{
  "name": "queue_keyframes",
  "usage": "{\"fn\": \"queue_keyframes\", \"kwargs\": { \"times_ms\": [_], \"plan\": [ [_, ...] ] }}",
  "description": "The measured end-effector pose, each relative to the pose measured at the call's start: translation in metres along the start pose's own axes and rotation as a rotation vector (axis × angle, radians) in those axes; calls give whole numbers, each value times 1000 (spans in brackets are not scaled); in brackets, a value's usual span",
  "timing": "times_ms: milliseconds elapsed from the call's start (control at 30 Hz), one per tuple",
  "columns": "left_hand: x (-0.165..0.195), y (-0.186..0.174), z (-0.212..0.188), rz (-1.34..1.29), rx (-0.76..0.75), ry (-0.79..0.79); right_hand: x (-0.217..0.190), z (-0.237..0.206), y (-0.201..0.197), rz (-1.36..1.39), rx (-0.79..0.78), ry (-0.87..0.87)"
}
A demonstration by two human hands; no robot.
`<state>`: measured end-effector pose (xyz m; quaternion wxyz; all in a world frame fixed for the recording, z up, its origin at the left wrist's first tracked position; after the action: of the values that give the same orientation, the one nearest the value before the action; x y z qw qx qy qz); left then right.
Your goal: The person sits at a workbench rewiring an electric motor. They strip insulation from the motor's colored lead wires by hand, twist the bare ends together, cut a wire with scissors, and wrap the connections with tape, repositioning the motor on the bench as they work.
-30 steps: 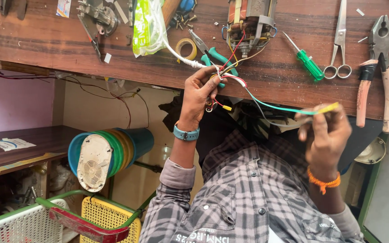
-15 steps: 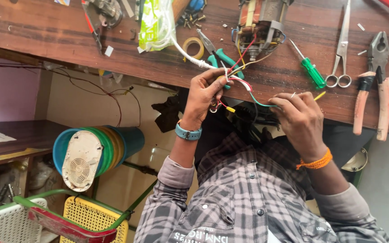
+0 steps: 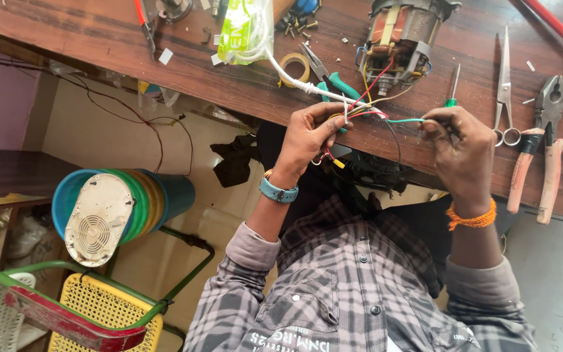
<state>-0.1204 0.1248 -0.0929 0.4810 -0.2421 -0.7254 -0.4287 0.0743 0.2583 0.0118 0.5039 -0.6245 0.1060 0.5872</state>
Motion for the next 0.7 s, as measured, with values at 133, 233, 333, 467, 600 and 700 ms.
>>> {"fn": "queue_keyframes", "kwargs": {
  "times_ms": [133, 233, 333, 467, 600, 700],
  "plan": [
    [1, 0, 0, 6, 5, 2, -27, 10, 22, 513, -73, -124],
    [1, -1, 1, 0, 20, 1, -28, 8, 46, 401, -199, -128],
    [-1, -3, 1, 5, 48, -15, -31, 0, 63, 385, -291, -206],
    [-3, -4, 2, 51, 40, -18, -26, -7, 76, -94, -241, -338],
    [-1, -1, 2, 59, 5, -6, -1, 4, 64, 242, -53, -44],
    [-2, -1, 1, 112, 32, -4, -16, 12, 57, 154, 74, -203]
  ]
}}
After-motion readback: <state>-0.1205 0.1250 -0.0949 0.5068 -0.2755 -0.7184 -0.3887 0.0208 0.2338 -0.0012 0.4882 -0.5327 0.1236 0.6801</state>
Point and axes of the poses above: each hand's wrist, its own z-axis towards the middle knuckle, its own y-axis out of the palm, x = y × z, the point moved 9 cm from there along z, towards the middle knuckle, and after that the axes turned 4 degrees about x, right-handed, at the moved point
